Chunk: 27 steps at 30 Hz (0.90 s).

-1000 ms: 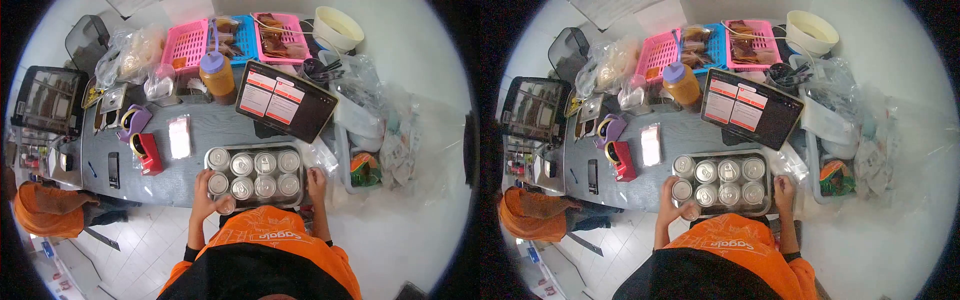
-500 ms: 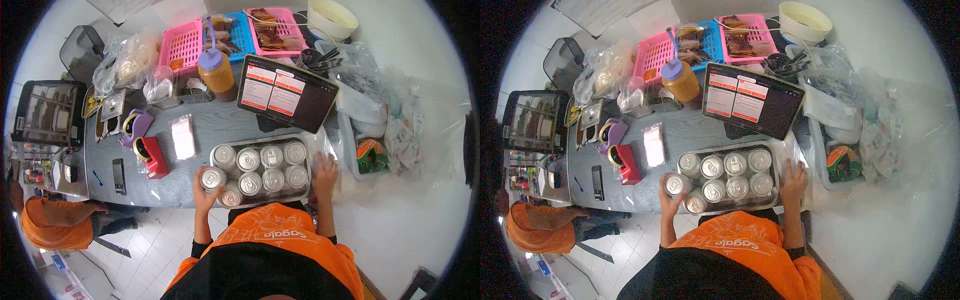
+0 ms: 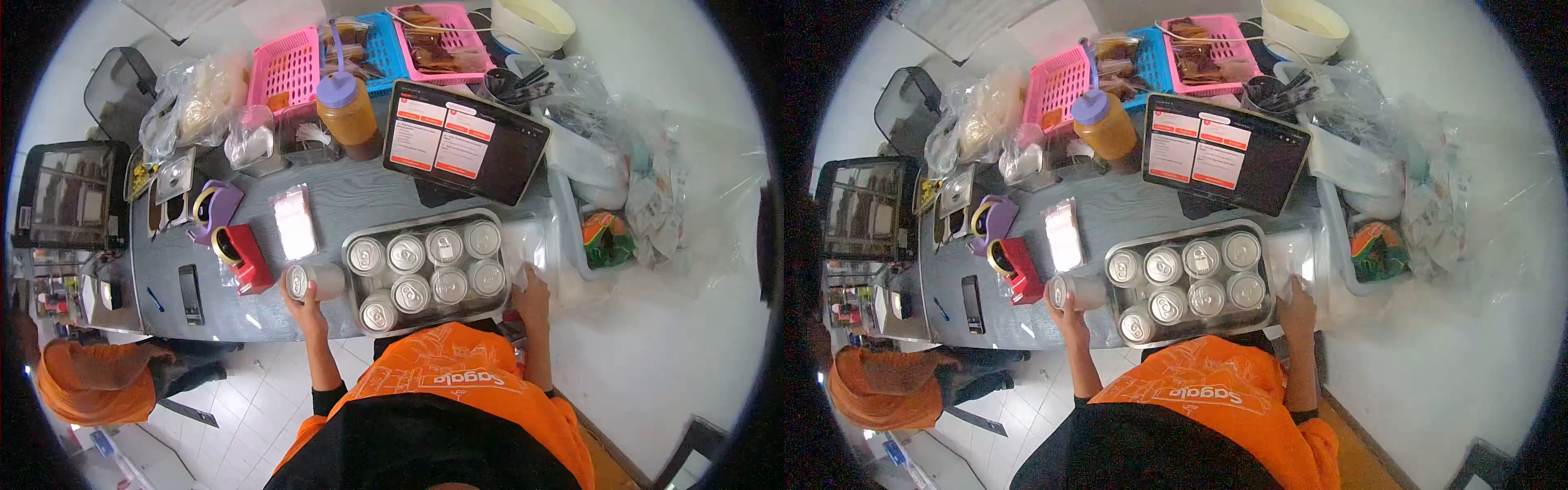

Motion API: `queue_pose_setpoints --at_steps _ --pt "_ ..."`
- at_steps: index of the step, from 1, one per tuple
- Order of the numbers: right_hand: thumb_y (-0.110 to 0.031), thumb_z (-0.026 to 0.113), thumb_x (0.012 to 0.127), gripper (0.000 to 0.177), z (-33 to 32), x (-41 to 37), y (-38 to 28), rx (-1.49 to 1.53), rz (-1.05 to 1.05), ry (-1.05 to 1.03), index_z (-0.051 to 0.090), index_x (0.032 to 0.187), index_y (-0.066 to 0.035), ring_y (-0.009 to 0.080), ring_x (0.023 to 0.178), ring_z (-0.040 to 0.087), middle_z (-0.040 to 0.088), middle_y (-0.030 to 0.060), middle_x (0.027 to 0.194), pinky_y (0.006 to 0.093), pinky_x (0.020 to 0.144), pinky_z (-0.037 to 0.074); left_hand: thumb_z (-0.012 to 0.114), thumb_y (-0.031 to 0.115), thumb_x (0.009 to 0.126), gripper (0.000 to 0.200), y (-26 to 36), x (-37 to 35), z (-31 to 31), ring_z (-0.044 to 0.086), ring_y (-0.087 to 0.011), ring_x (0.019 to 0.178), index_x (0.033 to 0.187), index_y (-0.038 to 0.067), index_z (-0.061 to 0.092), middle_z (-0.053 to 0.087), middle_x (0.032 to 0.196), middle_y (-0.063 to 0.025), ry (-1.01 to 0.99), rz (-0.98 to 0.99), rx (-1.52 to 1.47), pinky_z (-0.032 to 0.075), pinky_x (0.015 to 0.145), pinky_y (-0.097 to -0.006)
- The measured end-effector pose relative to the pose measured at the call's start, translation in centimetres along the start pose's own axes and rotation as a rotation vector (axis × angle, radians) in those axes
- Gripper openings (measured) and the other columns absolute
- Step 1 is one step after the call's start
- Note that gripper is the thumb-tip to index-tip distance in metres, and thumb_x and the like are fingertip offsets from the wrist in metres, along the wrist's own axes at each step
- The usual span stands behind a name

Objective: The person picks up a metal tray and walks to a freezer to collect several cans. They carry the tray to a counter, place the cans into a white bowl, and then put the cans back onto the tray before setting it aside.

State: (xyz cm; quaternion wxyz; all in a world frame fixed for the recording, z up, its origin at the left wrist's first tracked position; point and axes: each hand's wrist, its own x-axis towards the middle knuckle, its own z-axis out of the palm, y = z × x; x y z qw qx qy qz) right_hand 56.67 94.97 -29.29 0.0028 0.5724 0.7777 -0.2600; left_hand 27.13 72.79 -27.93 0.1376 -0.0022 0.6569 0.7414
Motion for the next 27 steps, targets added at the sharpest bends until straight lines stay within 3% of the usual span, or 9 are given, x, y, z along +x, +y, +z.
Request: queue_pose_setpoints --at_steps 4,6,13,15,16,18,21,24,27 --pt "-0.014 0.054 0.073 0.049 1.1 0.0 0.9 0.062 0.022 -0.028 0.036 0.117 -0.004 0.0417 0.080 0.052 0.053 0.0262 0.086 0.0454 0.072 0.041 0.066 0.011 0.066 0.063 -0.5 0.9 0.5 0.039 -0.0208 0.104 0.118 0.001 0.031 0.039 0.112 -0.0115 -0.032 0.245 0.330 0.033 0.088 -0.0312" --pt "-0.010 0.051 0.074 0.042 1.7 -0.3 1.1 -0.042 -0.038 0.029 0.039 0.113 -0.002 0.0397 0.066 0.053 0.054 0.0251 0.070 0.0441 0.061 0.040 0.070 0.010 0.062 0.067 -2.0 1.5 0.5 0.040 -0.0199 0.103 0.116 -0.001 0.032 0.040 0.110 -0.0117 -0.130 0.444 0.555 0.031 0.089 -0.0293" --pt "-0.009 0.046 0.076 0.038 0.5 -1.7 0.1 0.028 -0.030 -0.063 0.038 0.112 0.001 0.0408 0.067 0.052 0.053 0.0249 0.067 0.0461 0.063 0.039 0.070 0.013 0.063 0.064 -2.0 1.6 1.2 0.039 -0.0205 0.102 0.114 0.000 0.033 0.038 0.110 -0.0119 -0.189 0.314 0.460 0.032 0.087 -0.0299" --pt "-0.008 0.048 0.073 0.045 0.0 -1.6 -0.1 0.009 0.021 -0.151 0.034 0.115 0.000 0.0401 0.081 0.050 0.052 0.0258 0.084 0.0455 0.069 0.038 0.069 0.013 0.064 0.064 -2.6 2.0 1.2 0.039 -0.0207 0.102 0.114 -0.001 0.031 0.037 0.111 -0.0121 -0.200 0.332 0.454 0.032 0.087 -0.0301" --pt "-0.008 0.048 0.073 0.045 -0.4 -1.8 -0.5 0.007 0.019 -0.155 0.034 0.115 0.000 0.0401 0.081 0.050 0.052 0.0258 0.084 0.0455 0.069 0.038 0.068 0.012 0.065 0.064 -2.8 2.1 1.2 0.039 -0.0209 0.102 0.115 -0.001 0.030 0.037 0.111 -0.0124 -0.214 0.350 0.450 0.031 0.087 -0.0302" --pt "-0.005 0.055 0.065 0.062 -1.9 -2.4 -2.3 -0.081 -0.124 0.000 0.027 0.120 -0.005 0.0379 0.096 0.043 0.041 0.0242 0.107 0.0429 0.078 0.038 0.067 0.013 0.067 0.065 -2.2 1.9 1.6 0.038 -0.0218 0.103 0.117 -0.001 0.028 0.035 0.112 -0.0136 -0.217 0.333 0.473 0.030 0.088 -0.0307" --pt "-0.007 0.065 0.054 0.076 -4.8 -2.9 -6.0 0.037 -0.308 -0.027 0.026 0.120 -0.005 0.0346 0.104 0.037 0.034 0.0200 0.115 0.0399 0.082 0.036 0.065 0.015 0.069 0.067 -2.0 2.0 1.4 0.035 -0.0236 0.105 0.119 -0.001 0.024 0.032 0.115 -0.0161 -0.230 0.305 0.527 0.028 0.090 -0.0316" --pt "-0.009 0.069 0.050 0.082 -4.2 -2.2 -7.2 0.143 -0.484 0.040 0.026 0.119 -0.004 0.0349 0.102 0.039 0.038 0.0182 0.111 0.0396 0.082 0.036 0.064 0.019 0.071 0.070 -2.1 1.9 0.9 0.030 -0.0266 0.110 0.121 -0.002 0.020 0.027 0.119 -0.0197 -0.253 0.266 0.534 0.024 0.093 -0.0330" --pt "-0.010 0.070 0.050 0.081 -2.6 -1.8 -7.4 0.194 -0.478 0.043 0.027 0.118 -0.004 0.0350 0.101 0.040 0.039 0.0171 0.110 0.0387 0.082 0.036 0.064 0.020 0.070 0.071 -0.6 0.9 1.3 0.029 -0.0307 0.112 0.121 -0.002 0.020 0.026 0.120 -0.0209 -0.211 0.428 0.733 0.023 0.094 -0.0368"
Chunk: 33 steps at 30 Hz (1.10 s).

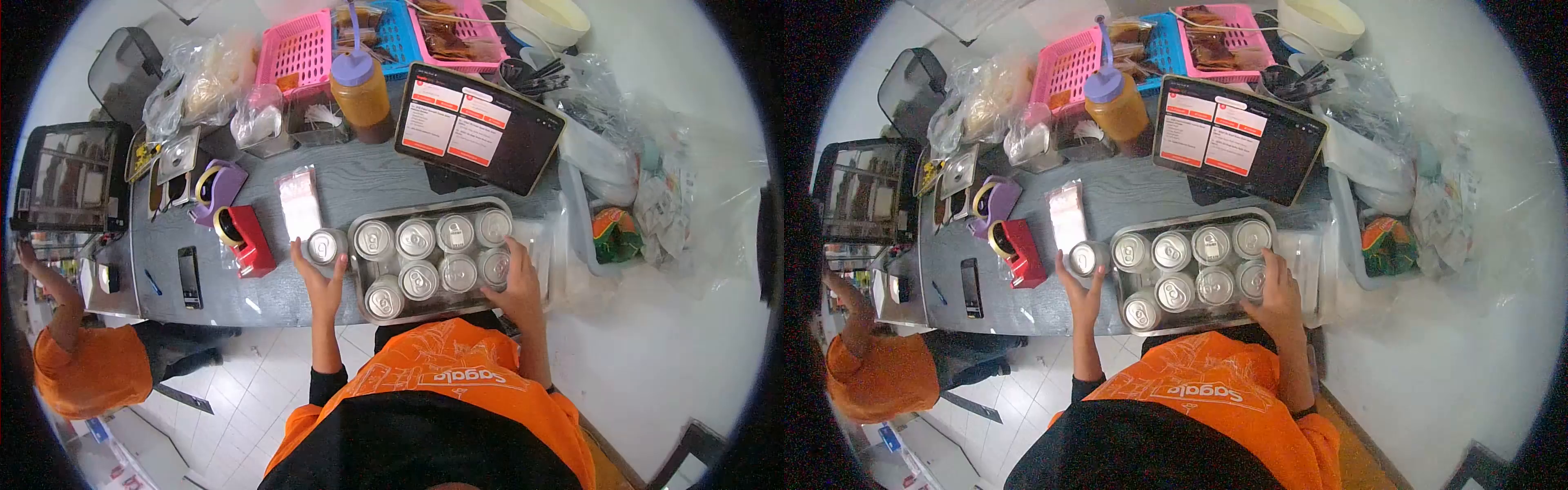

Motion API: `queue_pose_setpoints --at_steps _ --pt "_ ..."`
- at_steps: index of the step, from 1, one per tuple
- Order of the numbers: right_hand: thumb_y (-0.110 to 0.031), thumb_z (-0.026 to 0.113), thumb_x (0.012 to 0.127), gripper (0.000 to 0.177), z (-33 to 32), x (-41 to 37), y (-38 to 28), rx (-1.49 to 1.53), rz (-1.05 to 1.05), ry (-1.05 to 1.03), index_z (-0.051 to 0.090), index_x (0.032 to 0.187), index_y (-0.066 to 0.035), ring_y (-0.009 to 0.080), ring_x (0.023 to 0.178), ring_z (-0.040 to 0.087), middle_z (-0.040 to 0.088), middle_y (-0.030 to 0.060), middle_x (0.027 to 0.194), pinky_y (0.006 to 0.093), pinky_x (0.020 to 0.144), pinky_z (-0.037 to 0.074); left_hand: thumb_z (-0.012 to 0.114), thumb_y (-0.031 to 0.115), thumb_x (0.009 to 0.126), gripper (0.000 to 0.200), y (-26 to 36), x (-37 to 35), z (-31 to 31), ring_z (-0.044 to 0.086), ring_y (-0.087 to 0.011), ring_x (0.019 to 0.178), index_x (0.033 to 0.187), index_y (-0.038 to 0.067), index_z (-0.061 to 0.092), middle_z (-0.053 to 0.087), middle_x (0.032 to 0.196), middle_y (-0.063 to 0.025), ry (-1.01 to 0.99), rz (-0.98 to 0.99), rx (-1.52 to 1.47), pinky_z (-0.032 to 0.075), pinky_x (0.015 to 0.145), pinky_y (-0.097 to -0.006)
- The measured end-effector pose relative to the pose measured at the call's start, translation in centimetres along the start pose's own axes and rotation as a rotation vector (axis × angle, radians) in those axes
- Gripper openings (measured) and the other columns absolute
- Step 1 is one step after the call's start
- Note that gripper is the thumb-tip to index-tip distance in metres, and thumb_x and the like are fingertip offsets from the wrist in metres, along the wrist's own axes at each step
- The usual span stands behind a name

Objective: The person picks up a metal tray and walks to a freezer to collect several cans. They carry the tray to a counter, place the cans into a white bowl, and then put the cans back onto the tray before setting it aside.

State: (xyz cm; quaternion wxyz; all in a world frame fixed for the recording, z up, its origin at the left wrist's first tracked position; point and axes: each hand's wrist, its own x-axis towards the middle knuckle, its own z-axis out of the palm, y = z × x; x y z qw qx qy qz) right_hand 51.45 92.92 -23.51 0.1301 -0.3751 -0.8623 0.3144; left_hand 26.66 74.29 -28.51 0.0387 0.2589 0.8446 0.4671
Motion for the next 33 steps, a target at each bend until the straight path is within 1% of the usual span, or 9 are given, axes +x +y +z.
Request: queue_pose_setpoints --at_steps 3,7,10,13,18,21,23,25,33 --pt "-0.009 0.071 0.048 0.082 1.1 0.1 0.6 0.034 0.032 0.051 0.028 0.118 -0.004 0.0349 0.099 0.042 0.040 0.0167 0.109 0.0379 0.082 0.036 0.065 0.022 0.068 0.066 3.3 -1.4 -0.6 0.029 -0.0344 0.112 0.118 -0.002 0.028 0.028 0.119 -0.0213 0.124 0.210 0.241 0.023 0.093 -0.0405" --pt "-0.009 0.072 0.047 0.082 1.5 -0.3 1.3 0.082 0.055 0.037 0.029 0.117 -0.004 0.0345 0.098 0.042 0.041 0.0173 0.107 0.0374 0.081 0.037 0.068 0.024 0.063 0.050 6.4 -4.9 -0.3 0.035 -0.0343 0.104 0.103 0.003 0.045 0.037 0.110 -0.0200 -0.253 0.237 0.136 0.029 0.087 -0.0417" --pt "-0.013 0.073 0.046 0.082 2.1 -0.4 1.8 0.070 0.064 0.050 0.031 0.116 -0.003 0.0348 0.103 0.038 0.038 0.0172 0.111 0.0393 0.084 0.034 0.072 0.024 0.056 0.056 6.0 -6.8 1.0 0.035 -0.0343 0.104 0.102 0.005 0.046 0.038 0.109 -0.0180 -0.406 0.271 0.214 0.031 0.085 -0.0409" --pt "-0.017 0.074 0.046 0.081 2.1 -0.8 0.6 -0.234 -0.135 0.166 0.034 0.116 -0.007 0.0364 0.109 0.031 0.034 0.0163 0.117 0.0449 0.087 0.029 0.074 0.023 0.051 0.059 3.7 -7.0 2.0 0.040 -0.0343 0.099 0.100 0.005 0.047 0.040 0.108 -0.0169 -0.425 0.324 0.277 0.035 0.081 -0.0398" --pt "-0.019 0.071 0.050 0.071 3.5 -1.1 -1.6 -0.231 -0.307 0.015 0.040 0.114 -0.013 0.0362 0.113 0.025 0.029 0.0143 0.122 0.0478 0.089 0.024 0.073 0.013 0.052 0.053 3.6 -5.1 0.5 0.048 -0.0300 0.084 0.099 0.006 0.049 0.047 0.098 -0.0137 -0.379 0.228 0.117 0.041 0.072 -0.0366" --pt "-0.017 0.069 0.053 0.064 4.2 -0.7 -1.6 -0.200 -0.358 -0.066 0.043 0.111 -0.014 0.0343 0.112 0.026 0.029 0.0129 0.123 0.0458 0.089 0.023 0.073 0.013 0.054 0.048 3.2 -4.4 -0.8 0.050 -0.0281 0.083 0.095 0.004 0.050 0.050 0.090 -0.0131 -0.323 -0.113 -0.113 0.042 0.071 -0.0338" --pt "-0.017 0.068 0.054 0.061 4.2 -0.5 -1.4 -0.237 -0.365 -0.108 0.044 0.110 -0.013 0.0323 0.111 0.029 0.032 0.0114 0.121 0.0443 0.088 0.025 0.074 0.012 0.052 0.049 3.7 -4.6 -0.7 0.050 -0.0284 0.086 0.094 0.003 0.050 0.049 0.092 -0.0131 -0.279 -0.065 -0.108 0.042 0.073 -0.0341" --pt "-0.016 0.068 0.054 0.061 3.7 -0.2 -1.4 -0.210 -0.361 -0.114 0.044 0.110 -0.013 0.0314 0.111 0.030 0.033 0.0106 0.120 0.0435 0.088 0.025 0.074 0.011 0.052 0.051 4.8 -5.0 0.0 0.049 -0.0292 0.087 0.095 0.003 0.050 0.048 0.094 -0.0138 -0.262 0.193 0.063 0.041 0.074 -0.0344" --pt "-0.013 0.068 0.053 0.061 3.6 -0.5 -1.1 -0.183 -0.377 -0.091 0.044 0.109 -0.012 0.0303 0.110 0.032 0.034 0.0094 0.121 0.0415 0.089 0.026 0.073 0.031 0.053 0.063 5.2 -6.0 2.0 0.035 -0.0357 0.103 0.107 0.011 0.047 0.037 0.110 -0.0176 -0.255 0.304 0.329 0.032 0.083 -0.0443"
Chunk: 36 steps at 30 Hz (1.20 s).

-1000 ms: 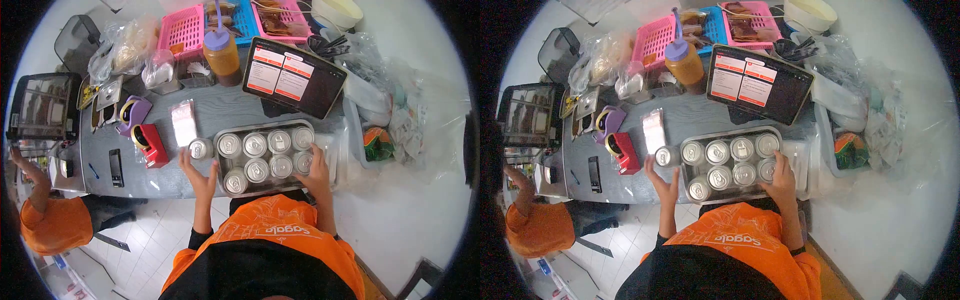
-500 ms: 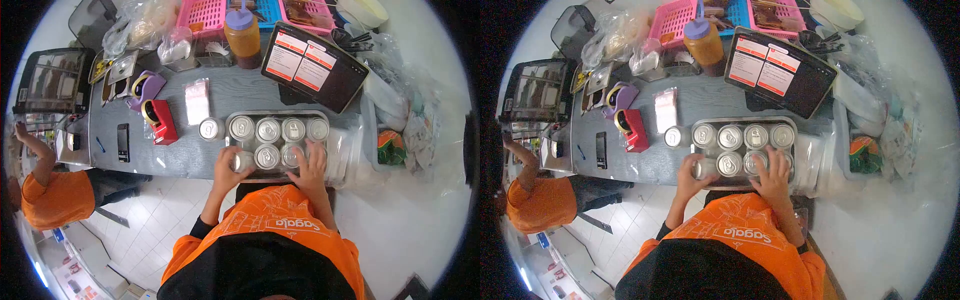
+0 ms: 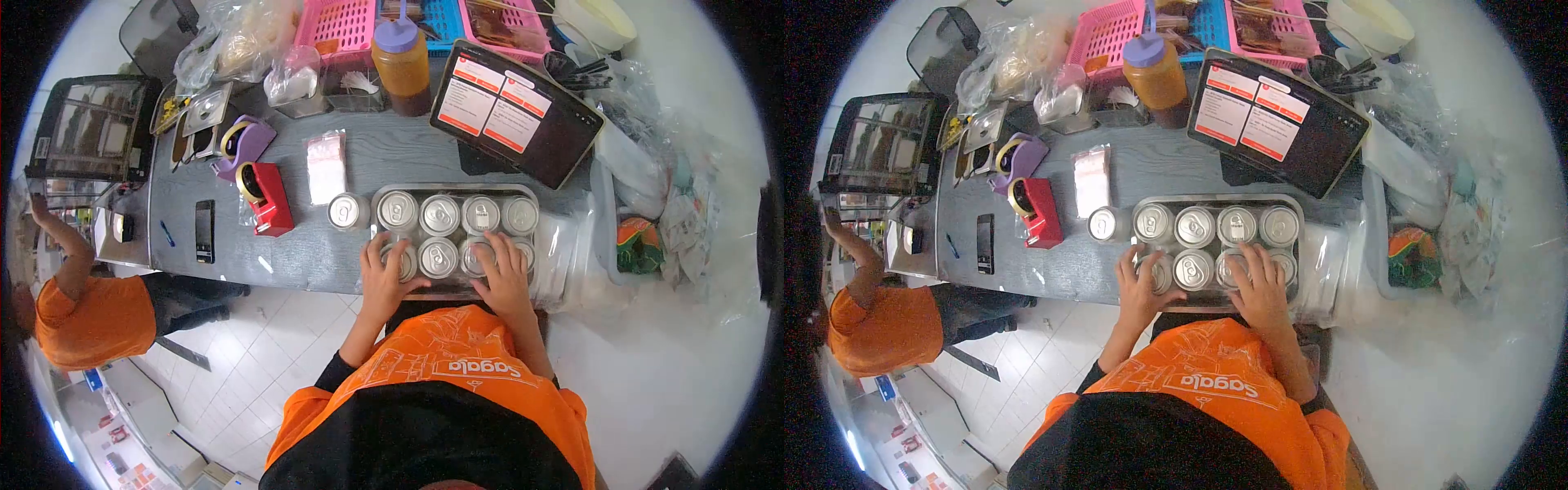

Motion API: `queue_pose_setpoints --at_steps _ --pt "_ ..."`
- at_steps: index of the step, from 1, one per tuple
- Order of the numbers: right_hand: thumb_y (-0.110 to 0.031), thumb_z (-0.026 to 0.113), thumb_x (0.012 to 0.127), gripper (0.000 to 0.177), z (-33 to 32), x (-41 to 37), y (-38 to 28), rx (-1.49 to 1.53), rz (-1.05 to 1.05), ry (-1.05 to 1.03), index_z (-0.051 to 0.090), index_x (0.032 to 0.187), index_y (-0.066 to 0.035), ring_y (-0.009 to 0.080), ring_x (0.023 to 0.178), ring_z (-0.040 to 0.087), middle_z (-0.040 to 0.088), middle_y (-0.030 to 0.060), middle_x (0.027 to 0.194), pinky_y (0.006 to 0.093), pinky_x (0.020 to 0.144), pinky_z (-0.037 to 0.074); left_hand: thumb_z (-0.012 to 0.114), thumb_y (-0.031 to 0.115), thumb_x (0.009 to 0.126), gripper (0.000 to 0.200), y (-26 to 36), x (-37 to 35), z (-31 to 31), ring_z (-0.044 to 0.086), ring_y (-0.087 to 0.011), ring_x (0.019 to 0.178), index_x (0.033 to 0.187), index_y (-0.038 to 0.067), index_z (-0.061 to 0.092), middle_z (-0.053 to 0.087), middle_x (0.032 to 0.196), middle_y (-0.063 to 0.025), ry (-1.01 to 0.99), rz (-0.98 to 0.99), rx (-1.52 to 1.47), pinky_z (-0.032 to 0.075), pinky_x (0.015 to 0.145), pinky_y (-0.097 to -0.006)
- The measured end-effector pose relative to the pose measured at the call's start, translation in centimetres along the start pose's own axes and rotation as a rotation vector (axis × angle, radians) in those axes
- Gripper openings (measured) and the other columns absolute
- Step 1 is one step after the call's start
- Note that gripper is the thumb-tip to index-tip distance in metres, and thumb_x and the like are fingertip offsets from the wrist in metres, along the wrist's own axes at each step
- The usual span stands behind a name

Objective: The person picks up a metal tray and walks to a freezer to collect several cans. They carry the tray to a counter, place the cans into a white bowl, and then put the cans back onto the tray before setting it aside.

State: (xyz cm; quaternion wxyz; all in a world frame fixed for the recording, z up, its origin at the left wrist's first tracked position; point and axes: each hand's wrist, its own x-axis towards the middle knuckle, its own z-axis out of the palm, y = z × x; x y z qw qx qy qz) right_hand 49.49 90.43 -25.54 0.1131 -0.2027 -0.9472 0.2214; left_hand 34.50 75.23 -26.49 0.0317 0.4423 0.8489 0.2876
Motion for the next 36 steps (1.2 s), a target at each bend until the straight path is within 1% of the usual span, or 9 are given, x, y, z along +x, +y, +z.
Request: queue_pose_setpoints --at_steps 4,7,9,12,16,21,24,30,36 --pt "-0.013 0.068 0.053 0.062 -0.6 0.0 -0.1 0.044 -0.001 -0.033 0.043 0.109 -0.011 0.0312 0.110 0.032 0.034 0.0099 0.121 0.0417 0.089 0.026 0.067 0.038 0.059 0.063 -0.7 1.6 -2.8 0.031 -0.0375 0.107 0.111 0.011 0.044 0.035 0.113 -0.0200 -0.055 -0.003 -0.126 0.027 0.087 -0.0475" --pt "-0.015 0.068 0.054 0.064 -0.3 -0.4 0.4 0.058 -0.004 -0.031 0.042 0.112 -0.011 0.0305 0.112 0.031 0.033 0.0100 0.122 0.0424 0.088 0.027 0.063 0.035 0.065 0.056 -4.8 3.5 -3.5 0.029 -0.0395 0.110 0.112 0.013 0.044 0.033 0.116 -0.0223 0.196 -0.039 -0.027 0.024 0.091 -0.0480" --pt "-0.018 0.068 0.054 0.066 -0.5 -0.8 0.9 0.055 -0.008 -0.021 0.041 0.114 -0.012 0.0293 0.114 0.029 0.031 0.0101 0.124 0.0430 0.088 0.027 0.062 0.027 0.066 0.051 -6.4 4.7 -4.0 0.029 -0.0415 0.110 0.113 0.014 0.044 0.031 0.119 -0.0233 -0.006 -0.043 0.040 0.025 0.090 -0.0490" --pt "-0.027 0.069 0.054 0.071 -2.2 -1.4 1.8 0.005 0.114 0.053 0.039 0.116 -0.010 0.0319 0.114 0.029 0.031 0.0123 0.124 0.0433 0.090 0.026 0.062 0.025 0.066 0.051 -5.9 4.3 -4.2 0.030 -0.0428 0.109 0.113 0.016 0.044 0.030 0.120 -0.0239 -0.058 -0.275 -0.180 0.027 0.089 -0.0492" --pt "-0.050 0.063 0.057 0.083 -3.6 -3.1 4.2 0.032 0.254 0.227 0.034 0.120 -0.006 0.0376 0.115 0.025 0.027 0.0187 0.125 0.0462 0.095 0.019 0.063 0.023 0.067 0.055 -3.9 3.3 -4.5 0.039 -0.0398 0.104 0.116 0.014 0.041 0.031 0.120 -0.0202 -0.116 -0.407 -0.071 0.034 0.086 -0.0448" --pt "-0.053 0.056 0.064 0.084 -3.7 -1.9 4.3 -0.038 0.223 0.288 0.023 0.128 -0.010 0.0390 0.122 0.012 0.013 0.0196 0.133 0.0474 0.097 0.015 0.052 0.047 0.072 0.065 -1.5 3.7 -2.6 0.013 -0.0467 0.117 0.126 0.017 0.029 0.016 0.130 -0.0234 0.150 -0.153 0.351 0.018 0.090 -0.0563" --pt "-0.049 0.055 0.067 0.078 -3.5 1.0 1.0 -0.150 0.170 0.204 0.022 0.129 -0.014 0.0386 0.122 0.010 0.011 0.0181 0.134 0.0504 0.095 0.014 0.048 0.049 0.074 0.068 3.5 4.7 -2.3 0.007 -0.0460 0.119 0.128 0.014 0.025 0.010 0.132 -0.0225 -0.041 -0.059 0.356 0.012 0.093 -0.0556" --pt "-0.043 0.053 0.070 0.069 -1.6 3.1 -0.7 -0.289 0.188 0.130 0.024 0.128 -0.021 0.0359 0.123 0.010 0.011 0.0127 0.135 0.0504 0.095 0.016 0.040 0.051 0.076 0.068 7.2 5.1 1.5 0.013 -0.0418 0.120 0.127 0.009 0.025 0.013 0.134 -0.0183 -0.040 0.157 0.089 0.013 0.093 -0.0542" --pt "-0.040 0.051 0.071 0.065 0.1 2.9 1.2 -0.272 0.257 0.063 0.025 0.128 -0.024 0.0293 0.124 0.012 0.013 0.0109 0.135 0.0477 0.095 0.020 0.042 0.049 0.075 0.066 7.1 5.0 5.1 0.023 -0.0341 0.119 0.126 0.009 0.029 0.024 0.130 -0.0149 -0.116 0.196 0.184 0.020 0.093 -0.0495"
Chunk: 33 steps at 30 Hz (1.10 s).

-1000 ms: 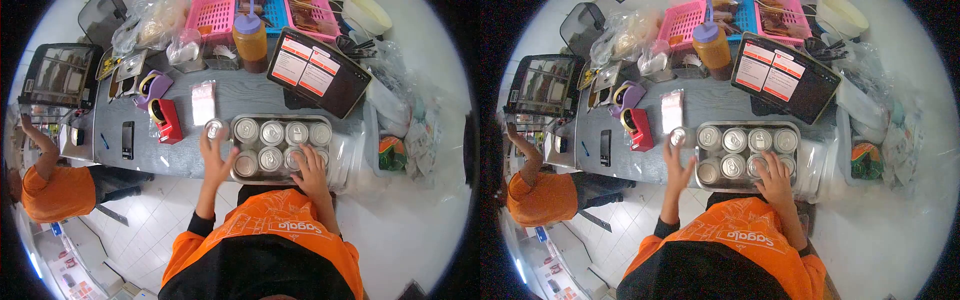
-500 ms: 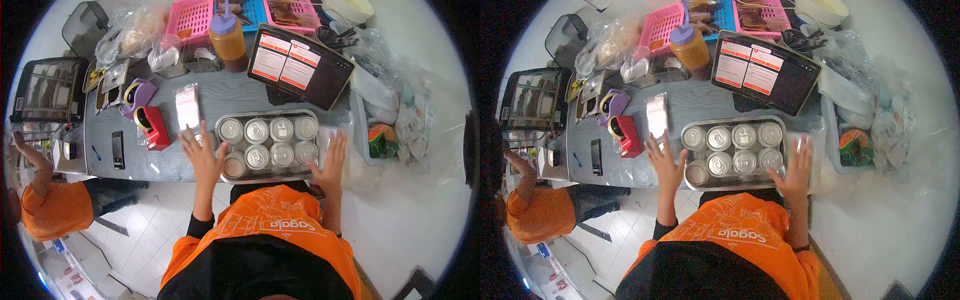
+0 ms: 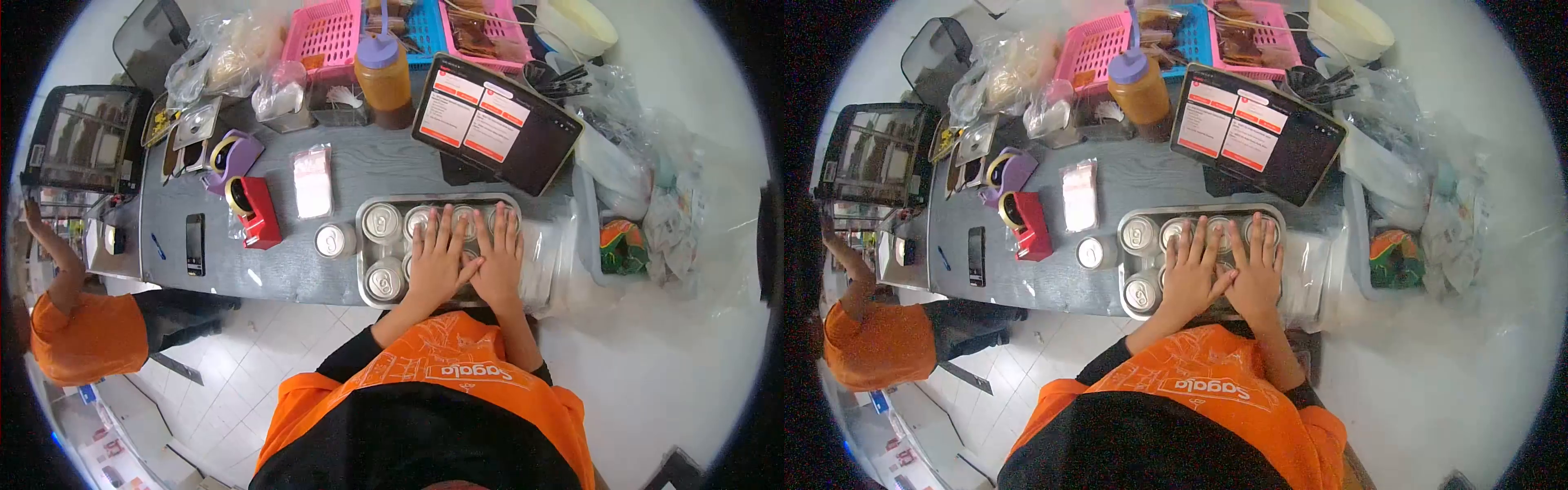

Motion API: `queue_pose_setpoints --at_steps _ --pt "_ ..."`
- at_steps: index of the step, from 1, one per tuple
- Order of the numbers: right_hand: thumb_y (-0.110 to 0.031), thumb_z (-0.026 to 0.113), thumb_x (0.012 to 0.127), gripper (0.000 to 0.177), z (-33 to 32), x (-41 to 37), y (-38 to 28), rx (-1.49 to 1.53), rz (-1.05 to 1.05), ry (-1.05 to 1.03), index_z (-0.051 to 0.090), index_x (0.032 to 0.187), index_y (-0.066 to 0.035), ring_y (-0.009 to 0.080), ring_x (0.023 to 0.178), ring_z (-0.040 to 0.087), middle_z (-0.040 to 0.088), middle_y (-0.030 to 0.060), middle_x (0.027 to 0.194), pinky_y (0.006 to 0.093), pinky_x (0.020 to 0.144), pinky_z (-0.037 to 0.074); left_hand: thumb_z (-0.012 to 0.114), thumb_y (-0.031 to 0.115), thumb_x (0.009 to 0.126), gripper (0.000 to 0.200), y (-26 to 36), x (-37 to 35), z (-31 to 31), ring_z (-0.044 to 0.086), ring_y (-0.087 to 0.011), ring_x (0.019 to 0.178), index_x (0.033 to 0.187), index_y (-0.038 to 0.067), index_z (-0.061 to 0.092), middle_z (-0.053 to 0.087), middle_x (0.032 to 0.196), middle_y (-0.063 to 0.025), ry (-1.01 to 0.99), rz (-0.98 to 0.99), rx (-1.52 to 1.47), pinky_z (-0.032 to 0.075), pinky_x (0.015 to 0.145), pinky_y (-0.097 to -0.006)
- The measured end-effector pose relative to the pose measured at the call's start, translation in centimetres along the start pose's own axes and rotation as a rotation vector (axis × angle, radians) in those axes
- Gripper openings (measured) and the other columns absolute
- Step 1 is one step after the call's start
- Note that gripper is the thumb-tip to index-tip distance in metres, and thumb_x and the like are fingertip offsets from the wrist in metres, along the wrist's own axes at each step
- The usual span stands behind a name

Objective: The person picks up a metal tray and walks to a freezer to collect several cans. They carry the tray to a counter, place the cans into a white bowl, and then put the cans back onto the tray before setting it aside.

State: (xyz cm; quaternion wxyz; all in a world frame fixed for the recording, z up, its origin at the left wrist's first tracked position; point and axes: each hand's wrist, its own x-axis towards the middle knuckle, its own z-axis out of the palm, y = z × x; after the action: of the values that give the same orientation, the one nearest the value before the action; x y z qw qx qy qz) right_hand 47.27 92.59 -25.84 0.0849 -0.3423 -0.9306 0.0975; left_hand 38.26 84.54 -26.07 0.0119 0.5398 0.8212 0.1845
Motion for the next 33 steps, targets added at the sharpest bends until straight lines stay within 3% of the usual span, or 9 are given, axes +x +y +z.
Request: queue_pose_setpoints --at_steps 33 --pt "-0.040 0.050 0.071 0.065 0.06 -0.02 0.22 0.023 -0.022 0.003 0.024 0.128 -0.022 0.0322 0.124 0.011 0.011 0.0134 0.135 0.0509 0.092 0.021 0.042 0.046 0.077 0.062 0.01 0.05 -0.11 0.022 -0.0359 0.119 0.126 0.009 0.029 0.025 0.130 -0.0157 -0.015 0.010 -0.007 0.020 0.092 -0.0507"
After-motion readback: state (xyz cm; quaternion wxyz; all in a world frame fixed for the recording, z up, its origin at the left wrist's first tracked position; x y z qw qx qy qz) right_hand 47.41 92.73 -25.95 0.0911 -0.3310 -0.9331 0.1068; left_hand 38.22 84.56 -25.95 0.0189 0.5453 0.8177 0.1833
